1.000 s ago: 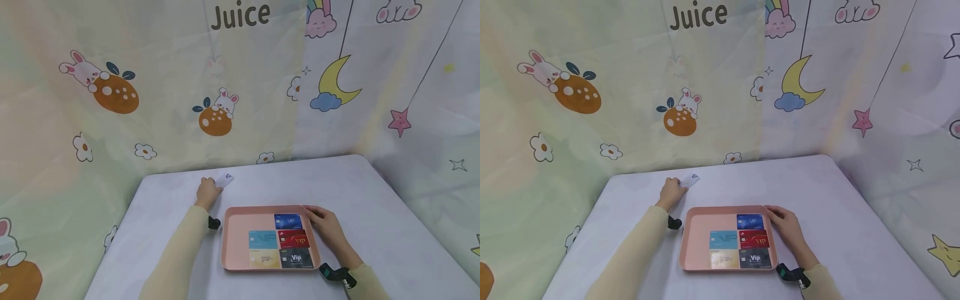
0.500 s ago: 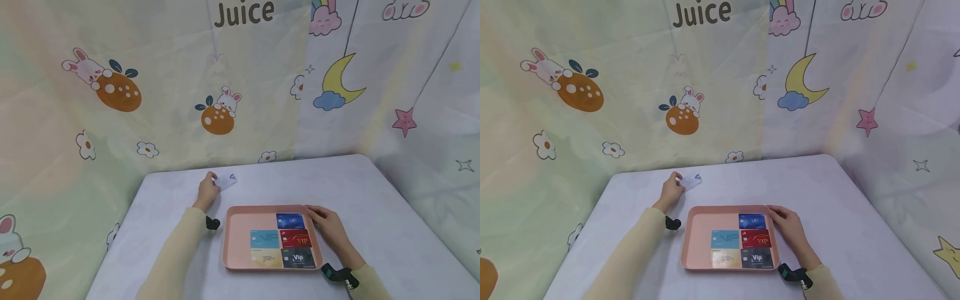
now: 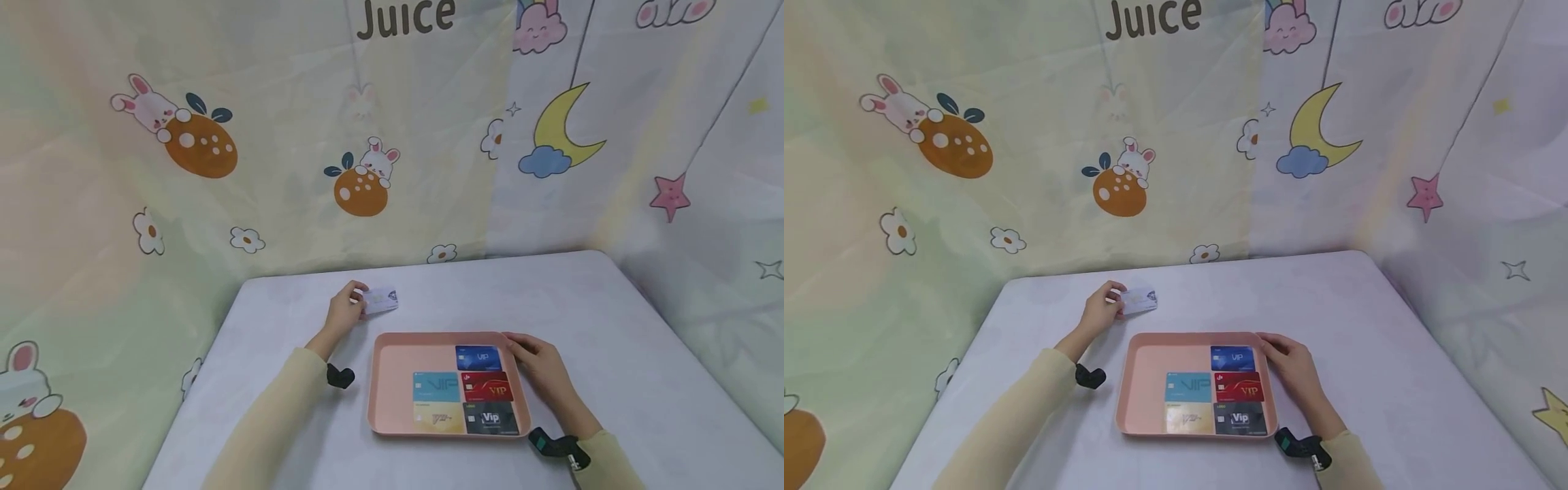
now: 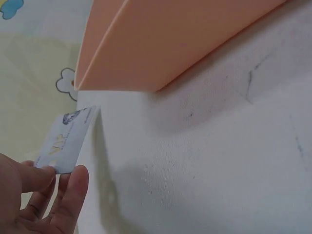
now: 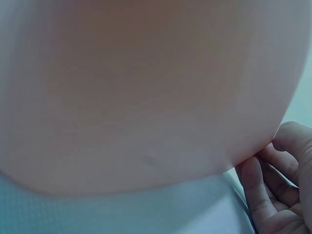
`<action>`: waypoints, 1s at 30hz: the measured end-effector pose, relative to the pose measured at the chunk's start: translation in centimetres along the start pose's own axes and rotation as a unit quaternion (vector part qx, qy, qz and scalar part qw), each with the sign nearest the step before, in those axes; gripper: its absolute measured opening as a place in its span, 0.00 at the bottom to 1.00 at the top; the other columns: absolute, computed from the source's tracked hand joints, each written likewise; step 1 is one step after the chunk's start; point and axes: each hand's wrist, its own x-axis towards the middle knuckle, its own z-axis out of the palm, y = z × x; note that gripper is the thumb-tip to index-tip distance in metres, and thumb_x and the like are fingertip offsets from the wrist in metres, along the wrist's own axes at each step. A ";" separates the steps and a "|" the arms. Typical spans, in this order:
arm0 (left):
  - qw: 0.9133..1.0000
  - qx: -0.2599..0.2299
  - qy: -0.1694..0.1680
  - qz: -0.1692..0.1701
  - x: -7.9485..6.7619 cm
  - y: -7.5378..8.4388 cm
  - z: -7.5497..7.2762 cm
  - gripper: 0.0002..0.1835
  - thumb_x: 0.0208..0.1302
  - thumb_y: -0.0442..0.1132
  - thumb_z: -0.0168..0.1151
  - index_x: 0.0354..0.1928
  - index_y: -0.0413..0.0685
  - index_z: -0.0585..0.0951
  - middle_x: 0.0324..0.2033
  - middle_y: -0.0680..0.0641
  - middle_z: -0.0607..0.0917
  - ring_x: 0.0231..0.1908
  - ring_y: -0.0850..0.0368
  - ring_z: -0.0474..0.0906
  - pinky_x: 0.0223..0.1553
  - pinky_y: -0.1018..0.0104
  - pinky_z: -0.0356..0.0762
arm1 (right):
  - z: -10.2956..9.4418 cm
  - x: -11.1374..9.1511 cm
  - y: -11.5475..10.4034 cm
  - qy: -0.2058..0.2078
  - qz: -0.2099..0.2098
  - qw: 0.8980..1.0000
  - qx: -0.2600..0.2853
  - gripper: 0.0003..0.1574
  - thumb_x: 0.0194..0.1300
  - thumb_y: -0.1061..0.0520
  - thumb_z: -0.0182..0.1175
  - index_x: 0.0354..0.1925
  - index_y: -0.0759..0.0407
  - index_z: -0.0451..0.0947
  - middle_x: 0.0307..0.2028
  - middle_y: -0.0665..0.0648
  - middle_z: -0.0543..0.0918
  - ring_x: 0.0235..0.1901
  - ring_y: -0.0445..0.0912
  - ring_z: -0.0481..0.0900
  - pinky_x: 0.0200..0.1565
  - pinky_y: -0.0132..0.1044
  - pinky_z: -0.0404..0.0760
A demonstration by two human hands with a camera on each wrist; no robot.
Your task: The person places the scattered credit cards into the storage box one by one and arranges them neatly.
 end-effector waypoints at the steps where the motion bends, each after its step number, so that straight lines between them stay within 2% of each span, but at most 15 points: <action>1: 1.000 -0.009 -0.003 0.007 -0.3 0.3 0.0 0.16 0.67 0.25 0.61 0.54 0.45 0.80 0.38 0.43 0.80 0.29 0.57 0.81 0.33 0.61 0.87 | -0.1 0.0 0.0 0.001 0.000 1.000 0.000 0.36 0.77 0.37 0.55 0.68 0.62 0.75 0.67 0.66 0.78 0.69 0.60 0.73 0.66 0.52 0.76; 4: 0.999 -0.034 -0.013 0.024 -1.1 1.1 0.0 0.15 0.67 0.25 0.61 0.54 0.44 0.81 0.38 0.43 0.80 0.29 0.57 0.81 0.35 0.58 0.89 | -0.2 0.0 0.0 0.004 -0.002 1.000 -0.003 0.36 0.77 0.38 0.55 0.67 0.62 0.76 0.66 0.66 0.79 0.68 0.59 0.74 0.65 0.49 0.78; 8: 0.997 -0.061 -0.035 0.037 -2.2 2.1 0.1 0.15 0.67 0.25 0.62 0.53 0.44 0.82 0.39 0.42 0.81 0.29 0.57 0.82 0.34 0.62 0.88 | -0.3 0.0 0.1 0.005 -0.002 1.000 -0.006 0.35 0.77 0.38 0.55 0.67 0.62 0.76 0.65 0.66 0.79 0.66 0.59 0.76 0.62 0.43 0.81; 14: 0.994 -0.069 -0.070 0.056 -4.1 3.1 0.3 0.15 0.66 0.23 0.62 0.53 0.42 0.82 0.39 0.40 0.81 0.29 0.57 0.83 0.32 0.64 0.88 | 0.0 0.1 -0.1 0.000 0.005 1.000 -0.002 0.37 0.77 0.37 0.56 0.68 0.62 0.75 0.67 0.66 0.77 0.69 0.60 0.72 0.67 0.52 0.75; 18: 0.991 -0.058 -0.097 0.066 -5.1 3.7 0.8 0.15 0.66 0.24 0.63 0.53 0.43 0.82 0.40 0.41 0.82 0.30 0.57 0.84 0.34 0.60 0.89 | 0.0 0.2 -0.2 0.001 0.002 1.000 -0.005 0.37 0.77 0.37 0.55 0.68 0.63 0.75 0.67 0.67 0.77 0.70 0.61 0.71 0.68 0.55 0.73; 26: 0.986 -0.035 -0.142 0.084 -6.5 4.0 2.0 0.14 0.66 0.24 0.65 0.50 0.44 0.83 0.40 0.42 0.82 0.29 0.56 0.85 0.38 0.49 0.89 | 0.0 0.1 -0.1 0.000 -0.009 1.000 -0.009 0.36 0.78 0.38 0.55 0.67 0.64 0.75 0.66 0.67 0.78 0.69 0.61 0.73 0.66 0.53 0.74; 30: 0.980 0.004 -0.168 0.102 -7.1 4.0 2.6 0.12 0.67 0.26 0.64 0.49 0.45 0.83 0.42 0.43 0.84 0.32 0.57 0.86 0.37 0.56 0.89 | 0.0 0.1 0.0 0.001 -0.010 1.000 -0.009 0.36 0.78 0.38 0.54 0.68 0.64 0.75 0.66 0.67 0.78 0.68 0.61 0.74 0.66 0.52 0.75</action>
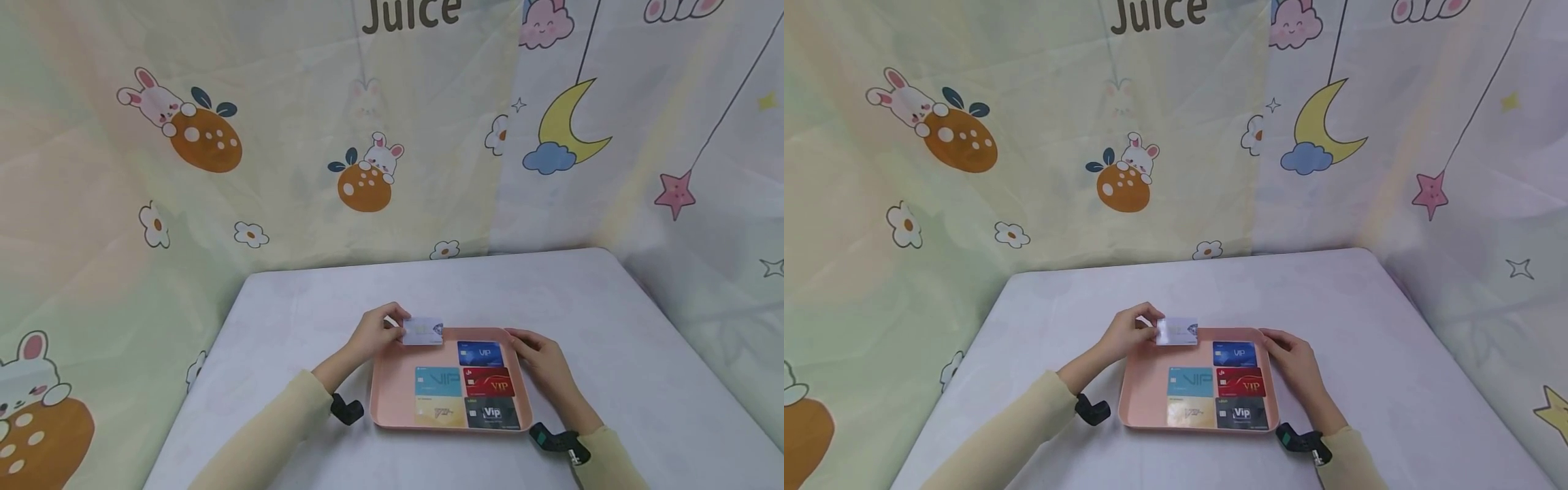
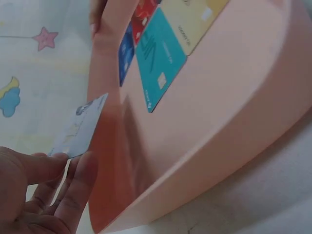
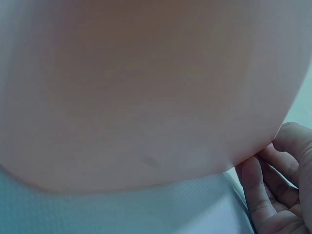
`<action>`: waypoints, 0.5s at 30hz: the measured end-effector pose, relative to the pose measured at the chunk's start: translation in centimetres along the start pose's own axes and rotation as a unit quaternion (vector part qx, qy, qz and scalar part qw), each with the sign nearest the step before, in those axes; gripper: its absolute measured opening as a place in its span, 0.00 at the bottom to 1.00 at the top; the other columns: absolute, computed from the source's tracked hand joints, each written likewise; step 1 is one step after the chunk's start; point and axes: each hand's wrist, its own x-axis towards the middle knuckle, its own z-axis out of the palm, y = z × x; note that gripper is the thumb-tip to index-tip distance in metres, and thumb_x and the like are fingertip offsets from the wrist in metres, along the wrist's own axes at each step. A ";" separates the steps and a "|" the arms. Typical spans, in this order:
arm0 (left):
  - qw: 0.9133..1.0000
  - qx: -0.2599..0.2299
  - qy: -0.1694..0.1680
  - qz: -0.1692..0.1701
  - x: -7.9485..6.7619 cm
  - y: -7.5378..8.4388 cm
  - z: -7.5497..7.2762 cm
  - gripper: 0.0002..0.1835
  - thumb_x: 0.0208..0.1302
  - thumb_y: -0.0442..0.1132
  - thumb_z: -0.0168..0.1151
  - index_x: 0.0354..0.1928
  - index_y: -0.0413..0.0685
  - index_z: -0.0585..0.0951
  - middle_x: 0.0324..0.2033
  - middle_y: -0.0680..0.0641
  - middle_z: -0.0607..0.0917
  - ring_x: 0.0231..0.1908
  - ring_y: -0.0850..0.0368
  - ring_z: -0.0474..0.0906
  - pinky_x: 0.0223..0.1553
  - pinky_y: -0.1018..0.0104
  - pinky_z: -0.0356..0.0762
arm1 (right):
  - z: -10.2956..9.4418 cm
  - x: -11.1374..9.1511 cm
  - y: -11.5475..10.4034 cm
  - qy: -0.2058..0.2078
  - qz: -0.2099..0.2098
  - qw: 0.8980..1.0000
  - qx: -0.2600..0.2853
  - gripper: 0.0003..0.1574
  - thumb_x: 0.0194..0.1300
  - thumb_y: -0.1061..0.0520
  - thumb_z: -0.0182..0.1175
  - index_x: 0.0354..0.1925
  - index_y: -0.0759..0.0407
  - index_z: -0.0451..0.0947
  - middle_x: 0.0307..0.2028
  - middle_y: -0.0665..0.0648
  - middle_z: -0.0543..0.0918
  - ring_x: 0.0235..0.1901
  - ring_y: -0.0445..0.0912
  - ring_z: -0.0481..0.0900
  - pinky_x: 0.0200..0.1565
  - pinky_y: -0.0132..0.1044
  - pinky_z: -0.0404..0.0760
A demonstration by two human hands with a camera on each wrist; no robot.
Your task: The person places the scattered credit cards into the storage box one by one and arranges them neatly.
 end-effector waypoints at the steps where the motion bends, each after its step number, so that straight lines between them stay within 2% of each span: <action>1: 1.000 0.010 -0.010 0.004 -0.1 0.1 0.2 0.11 0.67 0.26 0.64 0.48 0.45 0.83 0.42 0.43 0.85 0.32 0.57 0.85 0.36 0.59 0.88 | 0.0 0.0 0.0 0.000 0.000 1.000 0.000 0.36 0.78 0.38 0.54 0.68 0.64 0.75 0.66 0.67 0.78 0.68 0.61 0.74 0.66 0.52 0.75; 4: 0.998 0.055 -0.040 0.015 -0.1 0.1 0.6 0.10 0.67 0.26 0.64 0.47 0.46 0.82 0.41 0.47 0.84 0.32 0.60 0.83 0.33 0.68 0.85 | -0.1 0.0 0.0 0.000 -0.001 1.000 0.001 0.36 0.78 0.38 0.54 0.68 0.64 0.75 0.66 0.67 0.78 0.68 0.61 0.74 0.65 0.51 0.77; 5: 0.995 0.084 -0.048 0.025 -0.1 0.1 0.8 0.10 0.67 0.27 0.64 0.47 0.47 0.82 0.40 0.48 0.84 0.33 0.61 0.81 0.34 0.70 0.84 | -0.1 0.0 0.1 0.000 -0.001 1.000 0.001 0.36 0.78 0.38 0.54 0.68 0.63 0.75 0.66 0.67 0.78 0.68 0.60 0.74 0.65 0.51 0.77; 8: 0.979 0.184 -0.063 0.060 0.0 0.2 1.4 0.12 0.65 0.27 0.64 0.47 0.48 0.81 0.37 0.49 0.84 0.34 0.59 0.79 0.35 0.70 0.81 | -0.1 0.1 0.1 0.001 0.000 1.000 0.005 0.36 0.78 0.38 0.55 0.68 0.63 0.75 0.66 0.66 0.78 0.69 0.60 0.73 0.65 0.47 0.78; 9: 0.971 0.222 -0.064 0.067 0.0 0.3 1.7 0.12 0.65 0.28 0.64 0.48 0.49 0.80 0.38 0.50 0.84 0.35 0.59 0.79 0.37 0.70 0.81 | -0.1 0.1 0.1 0.000 0.000 1.000 0.007 0.36 0.78 0.38 0.55 0.68 0.63 0.75 0.66 0.66 0.78 0.69 0.60 0.73 0.65 0.45 0.78; 11: 0.947 0.304 -0.068 0.079 -0.1 0.4 2.2 0.13 0.66 0.30 0.63 0.51 0.51 0.80 0.40 0.50 0.85 0.37 0.60 0.79 0.39 0.68 0.81 | -0.1 0.1 0.1 0.000 0.000 1.000 0.010 0.36 0.77 0.38 0.55 0.68 0.63 0.75 0.66 0.66 0.78 0.69 0.60 0.73 0.63 0.40 0.79; 13: 0.925 0.364 -0.076 0.080 -0.3 0.7 2.7 0.15 0.69 0.33 0.62 0.55 0.52 0.79 0.42 0.50 0.85 0.36 0.60 0.81 0.39 0.67 0.83 | -0.1 0.1 0.2 0.000 0.001 1.000 0.012 0.36 0.77 0.38 0.56 0.68 0.62 0.75 0.66 0.66 0.78 0.69 0.59 0.73 0.62 0.37 0.80; 15: 0.903 0.412 -0.084 0.084 -0.4 0.8 3.1 0.15 0.72 0.37 0.62 0.58 0.54 0.77 0.44 0.51 0.84 0.34 0.61 0.80 0.38 0.67 0.83 | -0.1 0.1 0.2 0.000 0.003 1.000 0.013 0.36 0.77 0.38 0.55 0.68 0.62 0.75 0.66 0.66 0.78 0.69 0.60 0.73 0.63 0.39 0.80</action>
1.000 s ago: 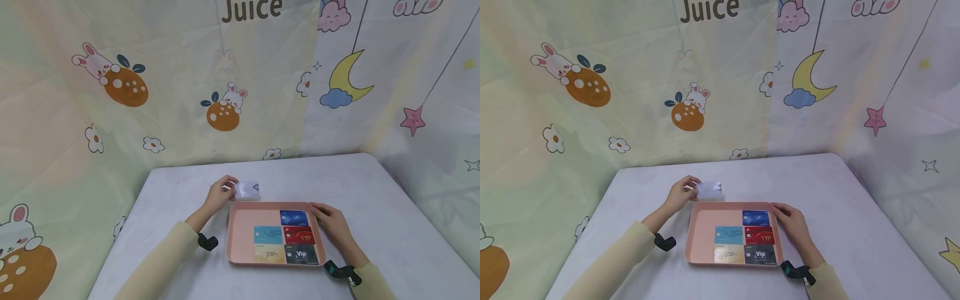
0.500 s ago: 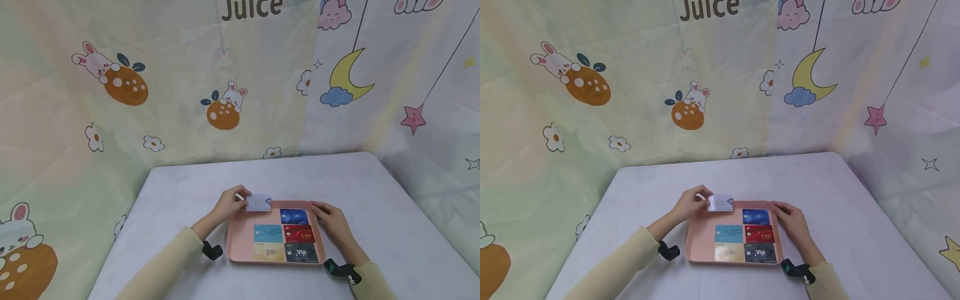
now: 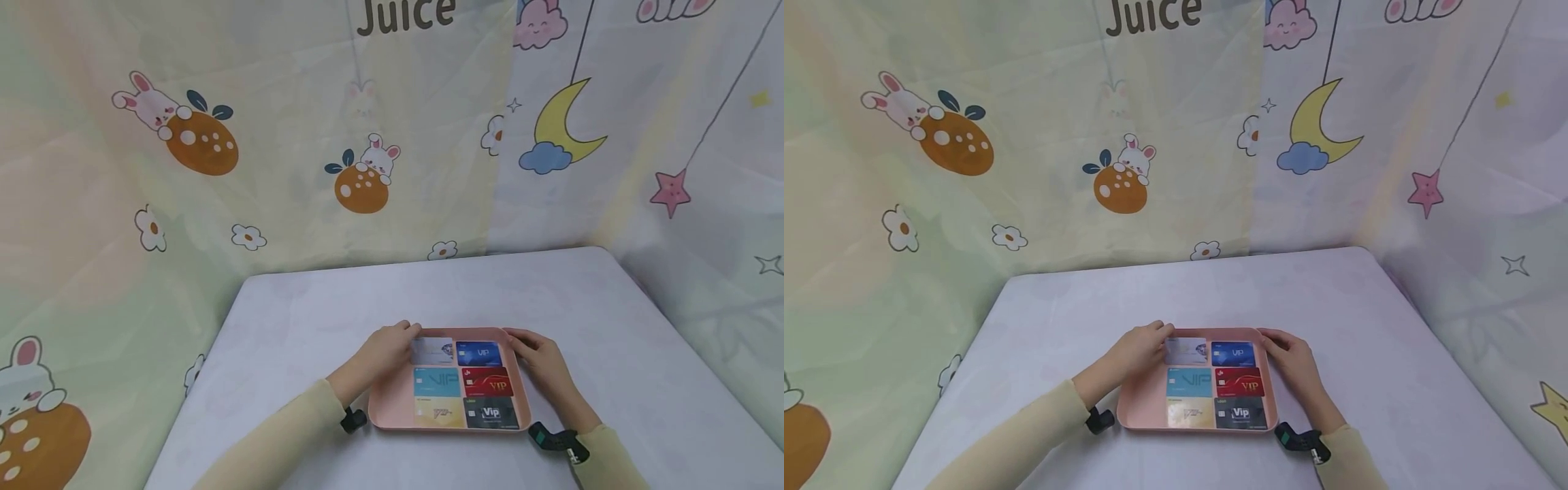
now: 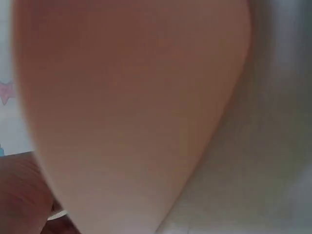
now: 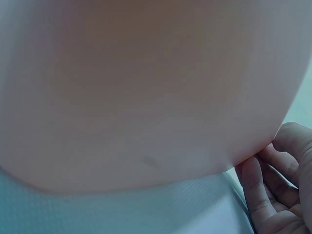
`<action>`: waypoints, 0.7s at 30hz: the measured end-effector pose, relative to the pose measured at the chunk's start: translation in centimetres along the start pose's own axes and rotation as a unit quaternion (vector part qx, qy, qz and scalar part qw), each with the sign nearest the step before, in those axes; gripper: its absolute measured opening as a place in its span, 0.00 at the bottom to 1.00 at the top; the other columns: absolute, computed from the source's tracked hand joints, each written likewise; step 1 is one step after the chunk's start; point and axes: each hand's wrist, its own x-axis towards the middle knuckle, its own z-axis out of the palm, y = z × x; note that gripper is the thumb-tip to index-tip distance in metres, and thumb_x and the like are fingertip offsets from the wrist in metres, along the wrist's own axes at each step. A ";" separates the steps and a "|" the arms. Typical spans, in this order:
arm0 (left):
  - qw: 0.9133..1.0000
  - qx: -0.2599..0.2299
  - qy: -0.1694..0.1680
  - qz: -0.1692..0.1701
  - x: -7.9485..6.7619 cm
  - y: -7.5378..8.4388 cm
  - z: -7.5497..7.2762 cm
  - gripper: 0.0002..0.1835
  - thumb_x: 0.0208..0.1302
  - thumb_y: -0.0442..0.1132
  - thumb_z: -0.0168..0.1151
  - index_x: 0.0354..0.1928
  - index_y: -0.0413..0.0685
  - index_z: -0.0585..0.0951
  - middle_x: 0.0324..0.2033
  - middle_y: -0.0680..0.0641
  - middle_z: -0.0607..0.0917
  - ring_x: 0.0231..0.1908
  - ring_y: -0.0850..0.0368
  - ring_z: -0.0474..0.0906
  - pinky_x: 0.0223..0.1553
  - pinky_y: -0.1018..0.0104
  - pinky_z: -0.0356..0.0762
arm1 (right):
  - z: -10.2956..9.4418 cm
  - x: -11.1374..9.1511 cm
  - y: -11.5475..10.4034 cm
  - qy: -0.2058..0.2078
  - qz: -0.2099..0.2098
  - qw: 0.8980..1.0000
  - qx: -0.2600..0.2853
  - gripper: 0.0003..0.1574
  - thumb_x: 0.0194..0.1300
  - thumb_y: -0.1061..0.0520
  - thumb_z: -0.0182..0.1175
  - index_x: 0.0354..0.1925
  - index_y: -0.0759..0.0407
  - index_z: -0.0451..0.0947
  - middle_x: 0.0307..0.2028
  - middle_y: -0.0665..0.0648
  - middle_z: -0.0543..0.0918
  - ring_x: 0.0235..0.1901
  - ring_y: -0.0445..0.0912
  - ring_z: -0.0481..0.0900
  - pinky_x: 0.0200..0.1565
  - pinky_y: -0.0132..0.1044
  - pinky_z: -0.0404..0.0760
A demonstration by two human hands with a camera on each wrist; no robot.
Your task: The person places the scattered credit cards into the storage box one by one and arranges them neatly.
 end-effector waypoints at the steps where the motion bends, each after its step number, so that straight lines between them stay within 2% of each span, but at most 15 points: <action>1: 1.000 0.019 -0.001 0.005 0.0 0.1 0.1 0.15 0.73 0.38 0.61 0.59 0.53 0.77 0.43 0.51 0.84 0.33 0.61 0.80 0.37 0.67 0.83 | 0.0 0.0 0.0 0.001 0.000 1.000 -0.002 0.37 0.77 0.37 0.55 0.68 0.62 0.75 0.66 0.66 0.78 0.69 0.60 0.73 0.63 0.41 0.79; 3: 0.999 0.040 0.001 0.011 0.0 0.3 0.1 0.15 0.73 0.39 0.61 0.59 0.53 0.77 0.42 0.51 0.84 0.32 0.61 0.79 0.35 0.67 0.82 | 0.0 0.0 0.0 0.001 -0.001 1.000 -0.004 0.37 0.77 0.37 0.55 0.68 0.63 0.75 0.66 0.66 0.78 0.69 0.60 0.73 0.65 0.45 0.78; 8: 0.999 0.041 -0.001 0.014 0.0 0.6 0.2 0.14 0.72 0.39 0.63 0.57 0.52 0.79 0.42 0.50 0.85 0.35 0.61 0.82 0.39 0.67 0.83 | 0.1 0.0 0.1 0.002 -0.003 1.000 -0.006 0.37 0.77 0.37 0.55 0.68 0.63 0.75 0.66 0.66 0.78 0.68 0.60 0.73 0.65 0.50 0.76; 14: 0.998 0.046 0.001 0.031 -0.2 0.7 0.6 0.13 0.72 0.41 0.64 0.56 0.53 0.82 0.47 0.51 0.86 0.42 0.61 0.84 0.45 0.68 0.84 | 0.1 0.1 0.1 -0.001 0.000 1.000 -0.005 0.38 0.76 0.36 0.56 0.67 0.62 0.75 0.66 0.66 0.79 0.68 0.60 0.74 0.64 0.44 0.79; 17: 0.998 0.049 0.008 0.043 -0.2 0.8 0.8 0.11 0.73 0.41 0.63 0.54 0.54 0.84 0.46 0.51 0.86 0.41 0.62 0.83 0.44 0.68 0.84 | 0.1 0.1 0.1 -0.001 0.003 1.000 -0.005 0.38 0.76 0.36 0.57 0.67 0.62 0.76 0.66 0.66 0.79 0.67 0.60 0.74 0.63 0.41 0.80; 21: 0.997 0.056 0.015 0.052 -0.2 0.8 0.9 0.10 0.75 0.41 0.60 0.52 0.55 0.86 0.44 0.52 0.86 0.37 0.63 0.80 0.41 0.69 0.83 | 0.0 0.1 0.0 0.001 0.004 1.000 -0.006 0.38 0.76 0.36 0.56 0.67 0.62 0.76 0.66 0.66 0.79 0.68 0.59 0.74 0.63 0.42 0.80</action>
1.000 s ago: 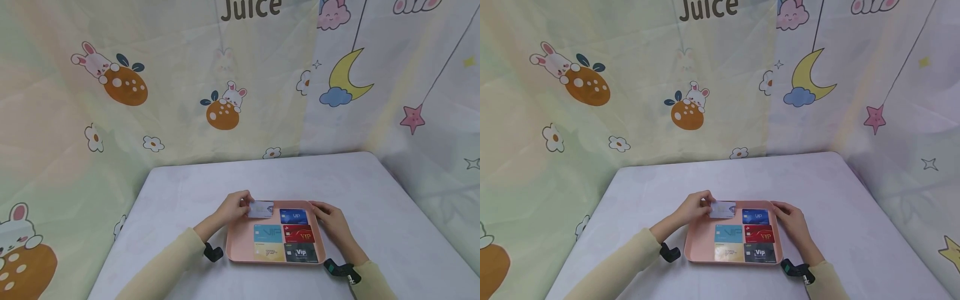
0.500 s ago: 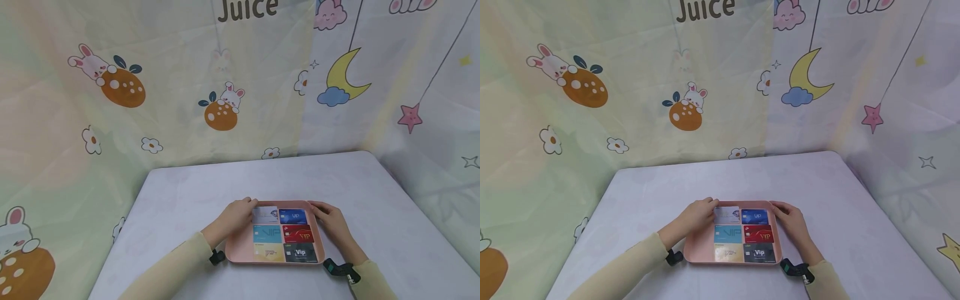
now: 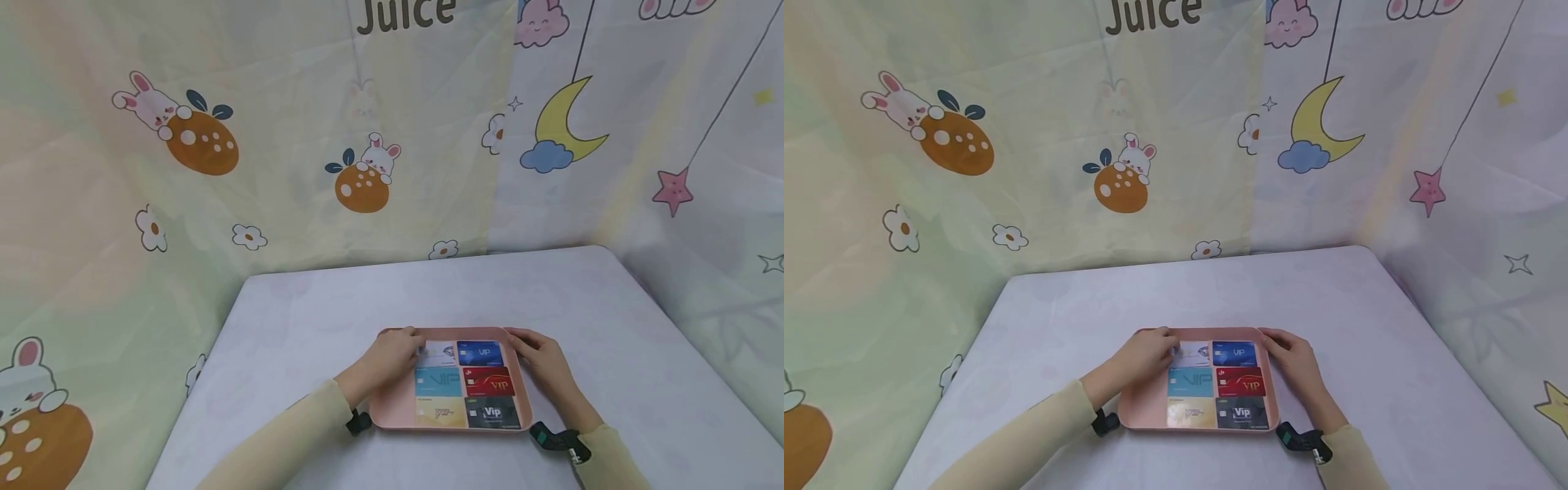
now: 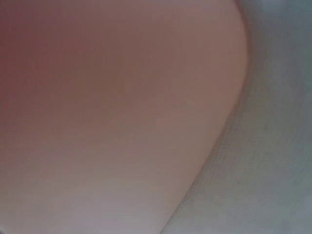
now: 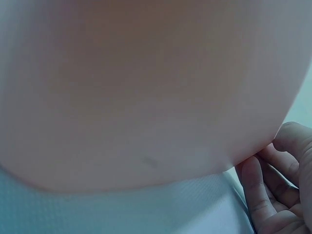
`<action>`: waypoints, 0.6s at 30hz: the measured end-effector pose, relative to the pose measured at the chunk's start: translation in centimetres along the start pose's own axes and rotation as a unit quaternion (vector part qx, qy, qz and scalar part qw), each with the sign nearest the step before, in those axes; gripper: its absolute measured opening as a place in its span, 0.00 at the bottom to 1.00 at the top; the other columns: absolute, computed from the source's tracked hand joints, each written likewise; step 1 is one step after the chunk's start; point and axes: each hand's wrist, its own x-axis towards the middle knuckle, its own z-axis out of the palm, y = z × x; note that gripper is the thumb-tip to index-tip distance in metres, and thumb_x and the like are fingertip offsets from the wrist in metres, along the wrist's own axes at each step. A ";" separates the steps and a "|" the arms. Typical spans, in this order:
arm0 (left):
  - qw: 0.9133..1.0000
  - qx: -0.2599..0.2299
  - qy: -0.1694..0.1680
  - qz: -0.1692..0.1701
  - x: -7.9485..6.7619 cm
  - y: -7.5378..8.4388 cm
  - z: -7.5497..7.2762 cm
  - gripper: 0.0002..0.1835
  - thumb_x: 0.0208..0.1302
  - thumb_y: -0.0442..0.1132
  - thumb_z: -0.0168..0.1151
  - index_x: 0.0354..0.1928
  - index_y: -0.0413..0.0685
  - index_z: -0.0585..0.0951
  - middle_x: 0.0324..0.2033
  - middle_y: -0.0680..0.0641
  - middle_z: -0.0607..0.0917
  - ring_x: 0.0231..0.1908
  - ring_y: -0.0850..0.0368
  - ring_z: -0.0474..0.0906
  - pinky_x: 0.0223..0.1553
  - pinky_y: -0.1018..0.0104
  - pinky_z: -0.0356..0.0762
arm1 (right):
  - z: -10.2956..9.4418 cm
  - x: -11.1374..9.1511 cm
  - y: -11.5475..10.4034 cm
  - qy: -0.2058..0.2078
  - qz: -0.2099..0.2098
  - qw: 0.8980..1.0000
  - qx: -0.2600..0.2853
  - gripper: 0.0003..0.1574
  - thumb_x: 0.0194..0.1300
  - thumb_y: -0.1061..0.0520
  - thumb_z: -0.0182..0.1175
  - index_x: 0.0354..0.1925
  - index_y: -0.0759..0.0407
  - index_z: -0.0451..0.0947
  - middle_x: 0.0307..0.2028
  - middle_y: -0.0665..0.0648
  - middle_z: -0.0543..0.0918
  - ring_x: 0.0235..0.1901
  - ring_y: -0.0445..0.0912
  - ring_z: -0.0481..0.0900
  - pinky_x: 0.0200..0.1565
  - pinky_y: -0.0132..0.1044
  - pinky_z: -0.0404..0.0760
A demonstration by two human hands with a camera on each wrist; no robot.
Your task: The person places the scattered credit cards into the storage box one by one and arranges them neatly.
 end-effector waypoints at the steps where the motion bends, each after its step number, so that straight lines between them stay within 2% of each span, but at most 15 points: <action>1: 1.000 0.000 0.002 0.001 0.0 0.0 0.0 0.10 0.75 0.41 0.60 0.52 0.55 0.86 0.43 0.52 0.86 0.36 0.63 0.80 0.41 0.69 0.82 | 0.0 0.0 0.0 0.000 -0.001 1.000 0.001 0.38 0.76 0.36 0.56 0.67 0.62 0.76 0.66 0.66 0.79 0.68 0.60 0.74 0.63 0.42 0.80; 5: 1.000 -0.011 0.002 -0.002 -0.2 0.0 0.1 0.10 0.74 0.41 0.61 0.51 0.55 0.87 0.44 0.52 0.86 0.36 0.64 0.79 0.41 0.70 0.82 | 0.1 0.0 -0.1 -0.002 -0.001 1.000 0.000 0.37 0.76 0.36 0.56 0.68 0.62 0.75 0.66 0.66 0.78 0.68 0.60 0.73 0.64 0.42 0.79; 8: 1.000 -0.025 0.000 -0.009 -0.2 0.1 -0.1 0.12 0.74 0.42 0.62 0.55 0.55 0.86 0.45 0.52 0.86 0.36 0.64 0.79 0.42 0.69 0.82 | -0.1 0.0 -0.1 -0.007 -0.001 1.000 -0.002 0.38 0.77 0.36 0.55 0.68 0.63 0.75 0.66 0.66 0.78 0.69 0.60 0.73 0.65 0.48 0.78; 11: 0.999 -0.043 -0.004 -0.023 -0.1 -0.4 -1.1 0.14 0.75 0.43 0.61 0.59 0.54 0.83 0.45 0.51 0.85 0.36 0.62 0.80 0.41 0.68 0.83 | -0.5 0.1 0.2 -0.017 0.005 1.000 0.005 0.40 0.77 0.35 0.53 0.69 0.63 0.74 0.68 0.66 0.77 0.71 0.61 0.70 0.69 0.55 0.72; 15: 0.998 -0.048 0.014 -0.044 -0.1 -2.8 -3.0 0.15 0.76 0.46 0.60 0.59 0.53 0.82 0.45 0.51 0.85 0.38 0.60 0.82 0.42 0.65 0.83 | -1.7 0.6 0.3 -0.046 0.013 0.999 -0.008 0.43 0.77 0.31 0.50 0.70 0.62 0.72 0.70 0.66 0.75 0.74 0.63 0.65 0.72 0.61 0.65; 17: 0.997 -0.050 0.034 -0.057 -0.2 -4.9 -3.9 0.14 0.76 0.47 0.59 0.57 0.52 0.83 0.45 0.51 0.85 0.41 0.58 0.84 0.43 0.62 0.84 | -2.7 1.1 0.2 -0.056 -0.003 0.998 -0.037 0.43 0.78 0.32 0.49 0.71 0.62 0.72 0.69 0.67 0.75 0.72 0.63 0.68 0.70 0.61 0.68; 18: 0.996 -0.051 0.043 -0.067 -0.3 -6.0 -4.3 0.14 0.76 0.47 0.59 0.57 0.51 0.83 0.45 0.50 0.85 0.42 0.57 0.84 0.44 0.60 0.84 | -3.3 1.5 0.1 -0.048 -0.021 0.997 -0.063 0.41 0.78 0.33 0.49 0.70 0.63 0.73 0.67 0.68 0.77 0.70 0.64 0.72 0.68 0.61 0.72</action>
